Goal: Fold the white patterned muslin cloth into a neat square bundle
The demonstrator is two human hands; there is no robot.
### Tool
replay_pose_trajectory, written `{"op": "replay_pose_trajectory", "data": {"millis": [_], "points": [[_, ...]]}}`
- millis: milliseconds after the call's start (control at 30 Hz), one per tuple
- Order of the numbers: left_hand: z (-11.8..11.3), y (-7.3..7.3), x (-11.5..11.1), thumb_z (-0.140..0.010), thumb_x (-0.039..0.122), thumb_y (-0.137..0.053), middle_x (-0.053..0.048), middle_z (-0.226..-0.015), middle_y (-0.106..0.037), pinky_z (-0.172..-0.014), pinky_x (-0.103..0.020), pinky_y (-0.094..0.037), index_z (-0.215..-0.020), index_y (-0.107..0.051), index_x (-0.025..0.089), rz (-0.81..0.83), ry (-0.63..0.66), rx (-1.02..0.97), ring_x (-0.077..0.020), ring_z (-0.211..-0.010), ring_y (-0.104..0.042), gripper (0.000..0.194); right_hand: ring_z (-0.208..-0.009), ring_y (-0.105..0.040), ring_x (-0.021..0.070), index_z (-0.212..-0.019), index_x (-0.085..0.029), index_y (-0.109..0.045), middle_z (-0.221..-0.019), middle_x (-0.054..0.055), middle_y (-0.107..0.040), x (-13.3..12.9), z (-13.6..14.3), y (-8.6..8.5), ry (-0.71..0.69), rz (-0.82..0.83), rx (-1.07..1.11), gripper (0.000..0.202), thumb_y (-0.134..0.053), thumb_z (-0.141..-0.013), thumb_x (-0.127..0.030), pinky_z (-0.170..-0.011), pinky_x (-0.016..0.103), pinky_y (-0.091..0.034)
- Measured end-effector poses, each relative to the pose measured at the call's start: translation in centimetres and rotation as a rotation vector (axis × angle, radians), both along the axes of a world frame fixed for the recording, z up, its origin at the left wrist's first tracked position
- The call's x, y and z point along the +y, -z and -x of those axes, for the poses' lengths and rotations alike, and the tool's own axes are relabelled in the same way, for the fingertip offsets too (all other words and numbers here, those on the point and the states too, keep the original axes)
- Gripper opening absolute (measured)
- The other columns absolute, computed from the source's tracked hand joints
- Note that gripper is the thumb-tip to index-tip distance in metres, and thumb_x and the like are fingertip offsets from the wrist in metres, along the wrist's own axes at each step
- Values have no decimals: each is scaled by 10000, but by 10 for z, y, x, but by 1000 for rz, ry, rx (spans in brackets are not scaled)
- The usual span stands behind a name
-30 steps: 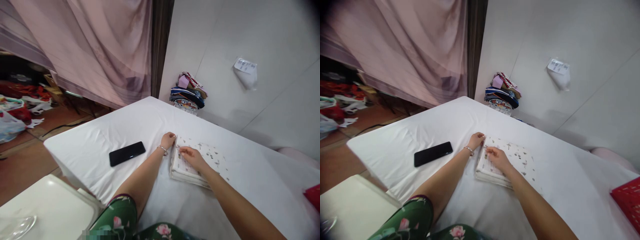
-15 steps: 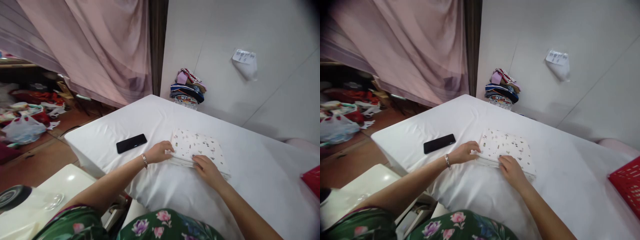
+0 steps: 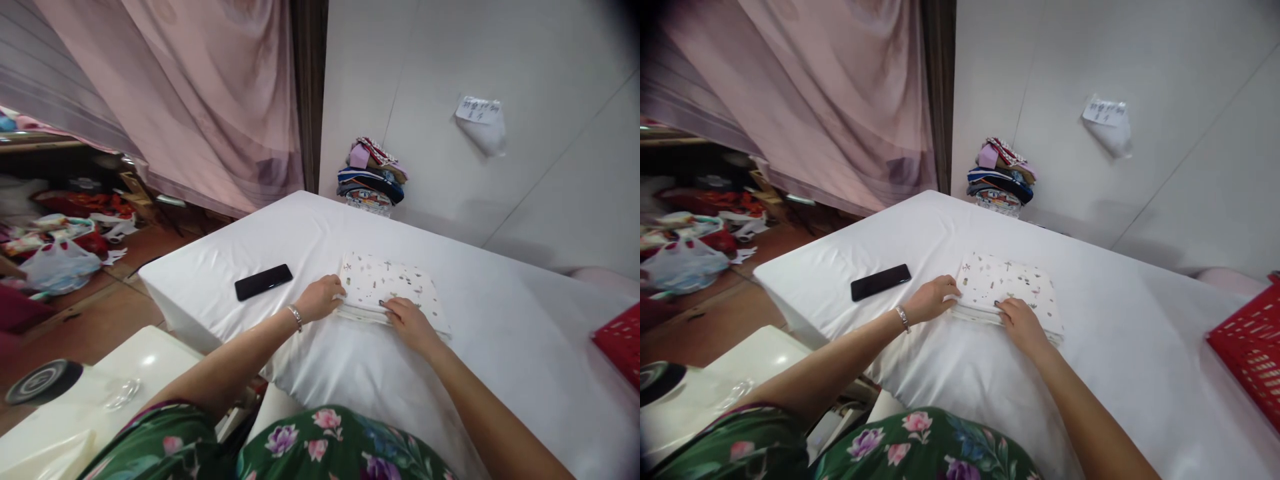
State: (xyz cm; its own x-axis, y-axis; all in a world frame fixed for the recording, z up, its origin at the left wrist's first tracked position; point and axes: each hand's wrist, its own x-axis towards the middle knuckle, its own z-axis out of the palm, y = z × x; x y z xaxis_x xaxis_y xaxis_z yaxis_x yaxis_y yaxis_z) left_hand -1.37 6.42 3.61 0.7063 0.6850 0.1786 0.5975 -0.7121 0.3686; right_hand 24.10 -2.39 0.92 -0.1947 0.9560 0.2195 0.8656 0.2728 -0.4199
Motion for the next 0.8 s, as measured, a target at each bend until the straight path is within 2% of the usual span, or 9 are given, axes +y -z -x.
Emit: {"op": "replay_pose_trajectory", "data": {"millis": [133, 233, 367, 500, 600, 700, 800], "points": [[-8, 0, 0, -775, 199, -530, -45, -1010, -535, -701, -261, -424, -886, -615, 203, -100, 35, 114, -181, -933, -503, 139, -934, -519, 220, -1047, -226, -614, -1014, 71, -596, 1, 0, 0, -39, -58, -122, 274, -423, -850, -235, -817, 381, -434], [-13, -6, 0, -780, 171, -510, -57, -923, -547, -651, -265, -400, -780, -595, 170, -182, 65, 204, -185, -876, -500, 85, -883, -520, 223, -1040, -199, -618, -965, 84, -597, 1, 1, -3, -44, -85, -206, 288, -397, -856, -185, -775, 367, -438], [-14, -11, -7, -810, 146, -432, -55, -846, -537, -644, -279, -370, -731, -550, 160, -294, 93, 178, -169, -801, -482, 143, -859, -519, 223, -1056, -187, -609, -954, 95, -589, -5, -2, -4, -20, -167, -226, 330, -344, -865, -139, -735, 346, -436], [-10, -1, -17, -780, 112, -437, -50, -838, -536, -633, -282, -359, -722, -527, 160, -324, 140, 233, -166, -779, -472, 117, -832, -524, 218, -1024, -187, -622, -927, 99, -595, -10, 0, -2, -63, -161, -231, 323, -334, -881, -158, -730, 351, -434], [-8, 7, -19, -769, 103, -450, -51, -836, -537, -644, -285, -360, -733, -526, 161, -318, 120, 250, -168, -788, -471, 102, -843, -528, 216, -1033, -179, -614, -936, 102, -597, -14, 0, -1, -86, -153, -220, 314, -336, -887, -182, -736, 357, -438], [-7, 10, -18, -778, 113, -460, -49, -838, -534, -655, -287, -362, -746, -527, 164, -312, 120, 221, -167, -790, -471, 90, -900, -530, 213, -1062, -192, -591, -992, 91, -591, -22, -13, -1, -73, -161, -203, 286, -366, -887, -216, -769, 360, -439], [-4, 11, -18, -793, 106, -445, -49, -843, -535, -662, -287, -370, -778, -536, 167, -307, 130, 181, -168, -790, -471, 111, -942, -525, 214, -1092, -206, -568, -1028, 79, -587, -36, -41, 2, -9, -189, -222, 274, -391, -886, -250, -797, 369, -440]]}}
